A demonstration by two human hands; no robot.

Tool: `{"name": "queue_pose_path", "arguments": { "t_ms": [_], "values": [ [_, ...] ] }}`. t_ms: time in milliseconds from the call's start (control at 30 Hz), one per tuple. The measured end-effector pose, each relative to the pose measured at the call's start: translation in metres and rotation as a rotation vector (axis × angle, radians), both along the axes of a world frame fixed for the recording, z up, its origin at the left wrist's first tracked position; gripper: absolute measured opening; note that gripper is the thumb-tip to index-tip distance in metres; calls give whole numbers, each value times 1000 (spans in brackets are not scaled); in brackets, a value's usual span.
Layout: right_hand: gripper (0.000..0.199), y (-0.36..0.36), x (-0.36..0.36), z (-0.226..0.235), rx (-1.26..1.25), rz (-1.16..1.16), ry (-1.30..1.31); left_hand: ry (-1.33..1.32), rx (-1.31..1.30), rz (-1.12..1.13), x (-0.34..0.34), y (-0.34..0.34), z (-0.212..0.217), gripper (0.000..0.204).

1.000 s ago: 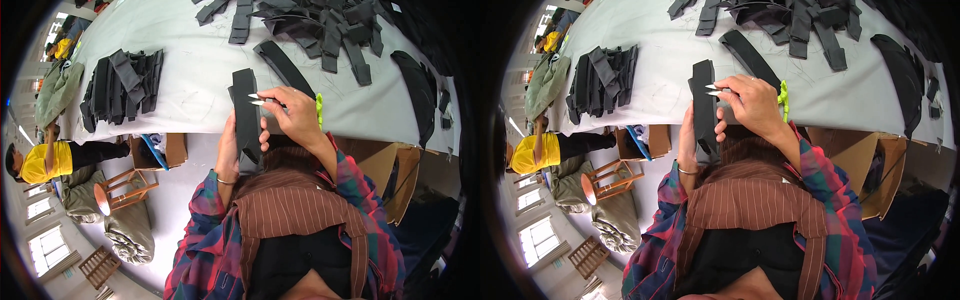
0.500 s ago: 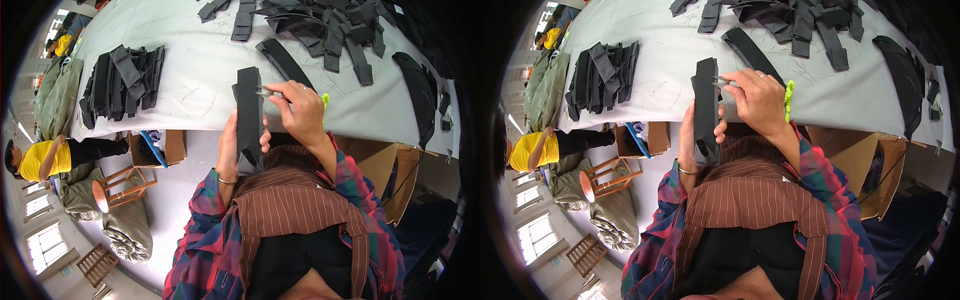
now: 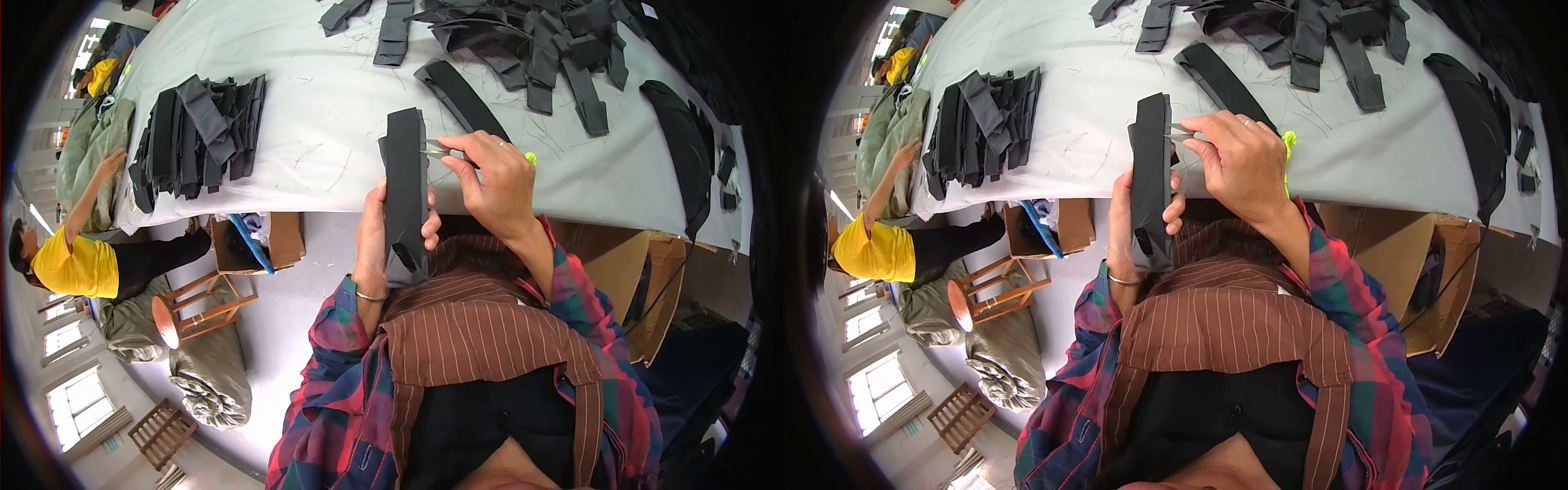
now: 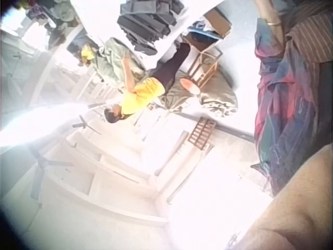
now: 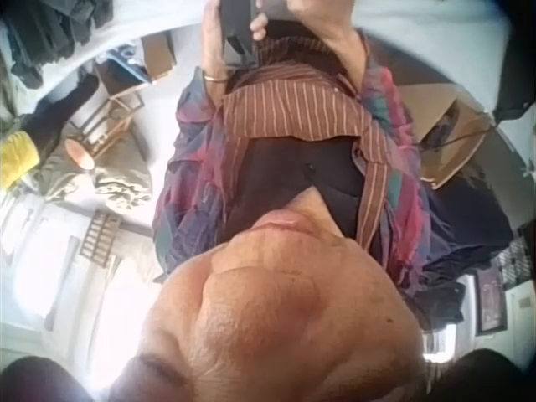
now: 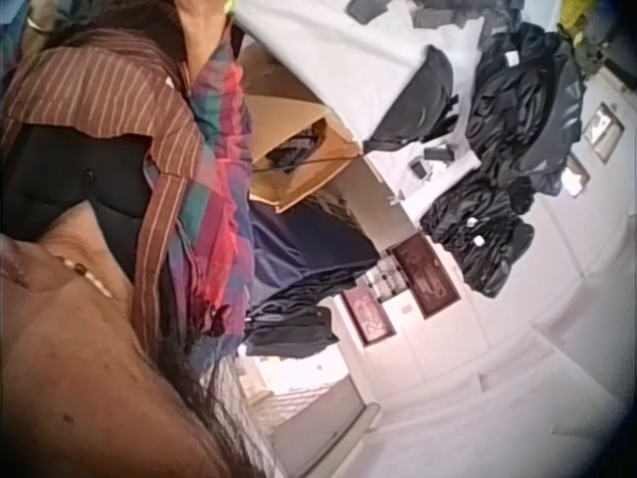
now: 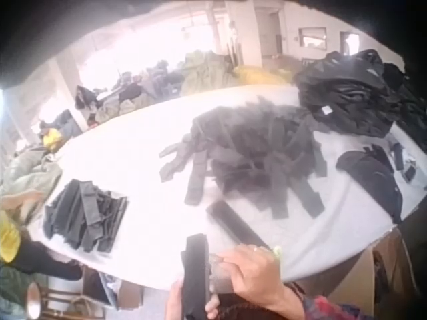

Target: Trimming excess threads from black fabric components using small scissors.

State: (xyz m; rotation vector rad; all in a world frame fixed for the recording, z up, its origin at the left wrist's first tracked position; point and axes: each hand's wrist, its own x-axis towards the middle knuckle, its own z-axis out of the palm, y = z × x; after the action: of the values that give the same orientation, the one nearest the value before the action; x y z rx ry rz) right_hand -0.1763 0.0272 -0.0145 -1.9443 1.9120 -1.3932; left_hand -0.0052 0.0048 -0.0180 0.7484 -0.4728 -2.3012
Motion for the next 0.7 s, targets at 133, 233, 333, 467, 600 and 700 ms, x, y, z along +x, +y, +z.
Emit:
{"name": "queue_pose_path", "arguments": {
  "t_ms": [133,233,333,467,600,700],
  "values": [
    [18,0,-2,3,-16,48,-18,16,32,26,0,-1,-3,46],
    [16,2,-1,6,-21,107,17,-13,0,21,0,-4,0,47],
    [15,1,1,5,-17,52,27,13,24,-20,0,-1,0,46],
    [13,-3,-1,-8,2,-28,-8,-23,43,-12,-3,2,0,46],
    [12,-1,-13,-1,308,-188,-370,-96,2,10,-3,9,1,45],
    [8,2,-3,-2,72,81,-341,-213,-32,24,-5,9,3,47]
  ]
}}
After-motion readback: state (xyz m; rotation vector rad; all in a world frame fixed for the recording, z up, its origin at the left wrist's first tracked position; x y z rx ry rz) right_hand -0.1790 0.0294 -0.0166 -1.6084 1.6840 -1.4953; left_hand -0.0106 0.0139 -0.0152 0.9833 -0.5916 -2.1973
